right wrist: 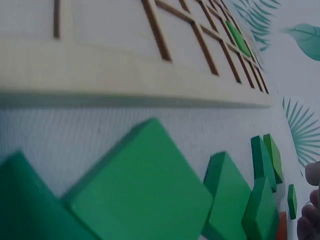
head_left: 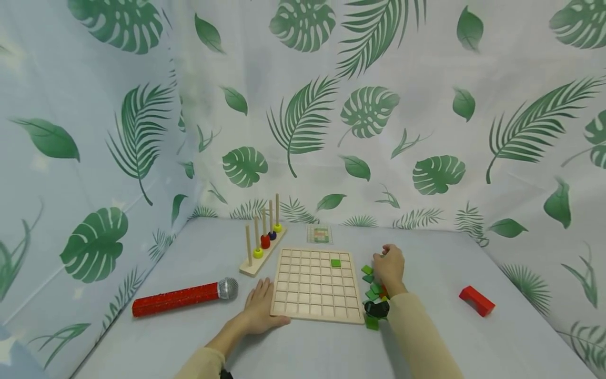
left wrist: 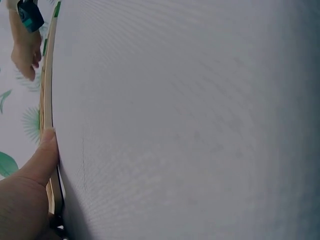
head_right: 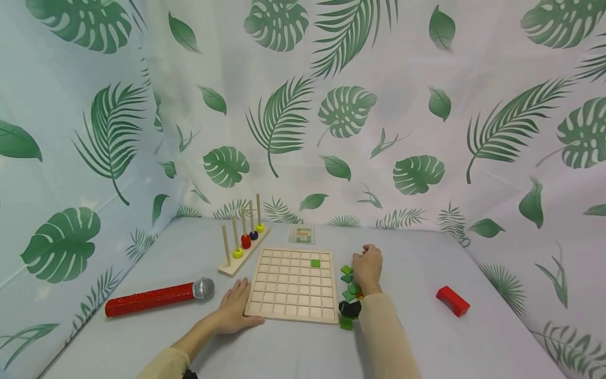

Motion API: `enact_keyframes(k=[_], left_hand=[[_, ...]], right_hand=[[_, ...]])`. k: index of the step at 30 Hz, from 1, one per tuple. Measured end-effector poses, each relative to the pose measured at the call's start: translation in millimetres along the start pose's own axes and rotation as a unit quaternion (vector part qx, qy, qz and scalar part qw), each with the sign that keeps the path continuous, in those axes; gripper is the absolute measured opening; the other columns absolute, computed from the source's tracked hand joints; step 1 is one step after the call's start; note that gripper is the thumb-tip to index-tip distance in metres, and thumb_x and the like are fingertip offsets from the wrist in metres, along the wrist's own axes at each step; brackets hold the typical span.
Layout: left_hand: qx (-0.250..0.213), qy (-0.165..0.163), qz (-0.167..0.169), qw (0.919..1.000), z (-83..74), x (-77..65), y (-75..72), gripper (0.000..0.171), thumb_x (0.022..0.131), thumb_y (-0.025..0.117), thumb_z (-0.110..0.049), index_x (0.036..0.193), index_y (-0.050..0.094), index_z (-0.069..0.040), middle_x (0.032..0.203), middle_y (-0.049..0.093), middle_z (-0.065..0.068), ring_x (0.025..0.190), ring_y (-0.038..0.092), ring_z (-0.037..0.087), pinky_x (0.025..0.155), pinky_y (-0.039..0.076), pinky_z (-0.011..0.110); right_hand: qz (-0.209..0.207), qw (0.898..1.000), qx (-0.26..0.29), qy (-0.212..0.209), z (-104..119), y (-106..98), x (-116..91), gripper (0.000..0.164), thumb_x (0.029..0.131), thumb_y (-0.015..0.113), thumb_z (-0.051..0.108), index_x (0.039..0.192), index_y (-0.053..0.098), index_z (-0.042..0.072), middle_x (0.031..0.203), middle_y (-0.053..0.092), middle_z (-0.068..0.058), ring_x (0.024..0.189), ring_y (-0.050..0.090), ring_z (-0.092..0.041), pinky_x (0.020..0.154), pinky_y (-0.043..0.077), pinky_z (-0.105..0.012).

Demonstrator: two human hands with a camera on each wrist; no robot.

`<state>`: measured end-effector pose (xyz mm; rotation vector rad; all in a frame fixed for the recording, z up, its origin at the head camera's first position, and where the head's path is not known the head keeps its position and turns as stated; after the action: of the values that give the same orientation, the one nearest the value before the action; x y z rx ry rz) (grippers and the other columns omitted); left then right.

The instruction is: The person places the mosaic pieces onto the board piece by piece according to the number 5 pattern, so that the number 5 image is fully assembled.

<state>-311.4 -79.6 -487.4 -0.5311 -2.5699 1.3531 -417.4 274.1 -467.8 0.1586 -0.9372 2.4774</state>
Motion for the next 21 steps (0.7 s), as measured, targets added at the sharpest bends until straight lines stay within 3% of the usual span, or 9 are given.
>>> enact_keyframes(k=[4,9,11,15,21], left_hand=[[-0.002,-0.007,0.003,1.0000,-4.4,-1.2,-1.0,0.103,0.080,0.069,-0.049,0.144,0.017,0.012,0.150,0.011,0.033,0.139,0.003,0.046,0.110,0.004,0.059],[-0.006,-0.006,-0.008,0.9999,4.6,2.7,6.3,0.104,0.079,0.068,-0.052,0.145,0.017,0.010,0.151,0.011,0.031,0.139,0.002,0.044,0.110,0.003,0.059],[-0.006,-0.008,-0.010,0.9999,8.3,3.8,8.7,0.105,0.079,0.067,-0.054,0.146,0.017,0.009,0.151,0.011,0.030,0.140,0.001,0.043,0.110,0.002,0.058],[-0.008,-0.006,-0.005,0.9999,1.4,-0.7,3.9,0.104,0.079,0.069,-0.052,0.145,0.017,0.011,0.150,0.011,0.032,0.139,0.002,0.045,0.110,0.002,0.059],[-0.002,-0.009,0.005,0.9999,-4.2,-2.3,0.1,0.104,0.081,0.067,-0.052,0.145,0.015,0.012,0.151,0.010,0.032,0.139,0.000,0.045,0.110,0.000,0.058]], right_hand=[[-0.008,1.000,-0.021,0.018,-8,-4,-2,0.045,0.087,0.059,0.011,0.122,0.045,-0.014,0.110,0.046,-0.030,0.103,0.044,-0.043,0.086,0.042,-0.053],[0.000,0.998,-0.033,0.045,-10,-4,-2,0.049,0.084,0.059,0.013,0.121,0.043,-0.016,0.113,0.043,-0.034,0.106,0.040,-0.049,0.089,0.039,-0.056],[0.004,0.998,-0.036,0.061,-9,-3,-2,0.050,0.083,0.060,0.013,0.120,0.043,-0.016,0.113,0.044,-0.035,0.106,0.041,-0.049,0.089,0.040,-0.056],[0.005,0.996,-0.034,0.083,-11,-3,-2,0.049,0.081,0.061,0.011,0.120,0.046,-0.015,0.110,0.050,-0.032,0.103,0.047,-0.047,0.086,0.044,-0.053],[0.003,0.997,-0.019,0.078,-11,-7,-1,0.046,0.080,0.062,0.006,0.119,0.048,-0.015,0.109,0.053,-0.031,0.100,0.051,-0.046,0.085,0.045,-0.052]])
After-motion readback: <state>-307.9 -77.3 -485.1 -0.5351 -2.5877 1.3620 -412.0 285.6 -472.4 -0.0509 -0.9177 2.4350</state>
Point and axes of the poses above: each hand's wrist, its own x-axis towards the middle knuckle, its own y-axis out of the palm, z = x × y, the point moved 2 cm from there along x, towards the middle knuckle
